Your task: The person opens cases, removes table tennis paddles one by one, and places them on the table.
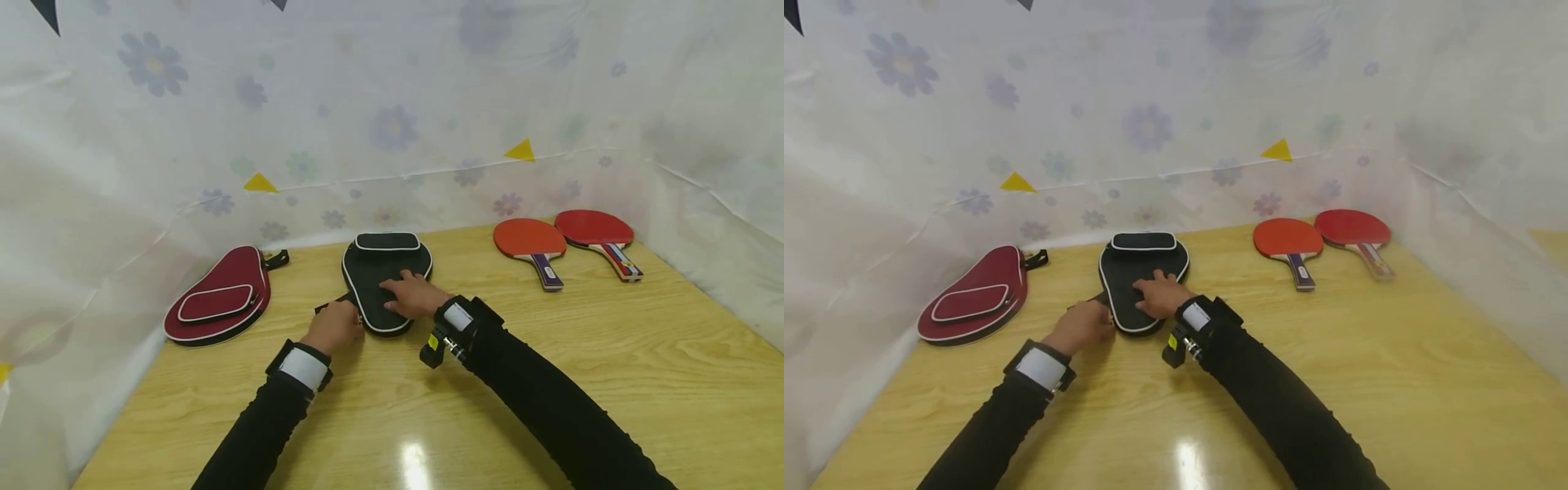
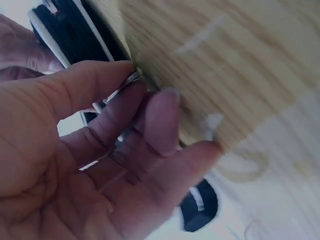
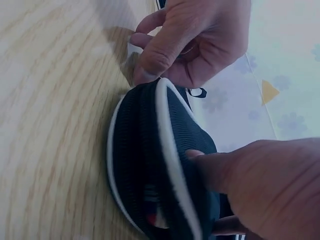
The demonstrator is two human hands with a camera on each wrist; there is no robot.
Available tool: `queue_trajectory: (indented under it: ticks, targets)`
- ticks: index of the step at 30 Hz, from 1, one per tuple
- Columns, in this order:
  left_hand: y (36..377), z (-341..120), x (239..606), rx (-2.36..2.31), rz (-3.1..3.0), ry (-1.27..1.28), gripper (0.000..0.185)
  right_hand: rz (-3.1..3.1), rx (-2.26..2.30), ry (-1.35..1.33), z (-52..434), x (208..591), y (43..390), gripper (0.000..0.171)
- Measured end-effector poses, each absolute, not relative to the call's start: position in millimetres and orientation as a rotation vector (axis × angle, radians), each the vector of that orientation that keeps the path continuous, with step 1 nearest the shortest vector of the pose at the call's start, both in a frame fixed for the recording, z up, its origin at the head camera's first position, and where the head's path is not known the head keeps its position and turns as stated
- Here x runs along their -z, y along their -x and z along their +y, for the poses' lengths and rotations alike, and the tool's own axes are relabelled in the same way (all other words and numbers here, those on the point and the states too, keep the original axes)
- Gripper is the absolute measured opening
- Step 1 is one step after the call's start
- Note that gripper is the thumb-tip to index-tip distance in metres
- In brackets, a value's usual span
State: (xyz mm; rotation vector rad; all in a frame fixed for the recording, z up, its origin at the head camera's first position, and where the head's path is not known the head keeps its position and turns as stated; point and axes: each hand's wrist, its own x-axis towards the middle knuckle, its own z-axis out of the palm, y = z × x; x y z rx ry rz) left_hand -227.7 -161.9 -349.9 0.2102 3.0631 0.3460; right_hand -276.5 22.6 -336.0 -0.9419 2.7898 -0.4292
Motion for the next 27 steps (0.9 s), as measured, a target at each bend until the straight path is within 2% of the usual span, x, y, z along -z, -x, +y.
queue_trajectory:
  ticks: [6,9,13,18,22,27]
  targets:
    - [220.7,-152.3,338.4,-0.256,3.078,-0.147,0.013,2.868,0.777,0.828,30.1,344.8,278.7,0.052]
    - [217.3,-143.1,329.2,-0.297,3.160,-0.150,0.012,2.974,1.001,0.646,37.9,349.0,286.6,0.047]
    - [216.4,-119.7,325.9,-0.463,3.242,-0.198,0.040,3.042,1.151,0.367,54.7,353.7,299.4,0.035]
    - [224.0,-89.8,342.7,-0.483,3.198,-0.156,0.074,2.909,1.075,0.270,69.1,361.8,304.4,0.036]
    - [232.6,-73.3,353.8,-0.395,3.170,-0.041,0.084,2.842,1.014,0.267,67.1,364.3,302.5,0.037]
    - [238.6,-60.1,356.5,-0.177,3.309,0.024,0.078,2.849,1.046,0.275,58.1,360.2,302.7,0.045]
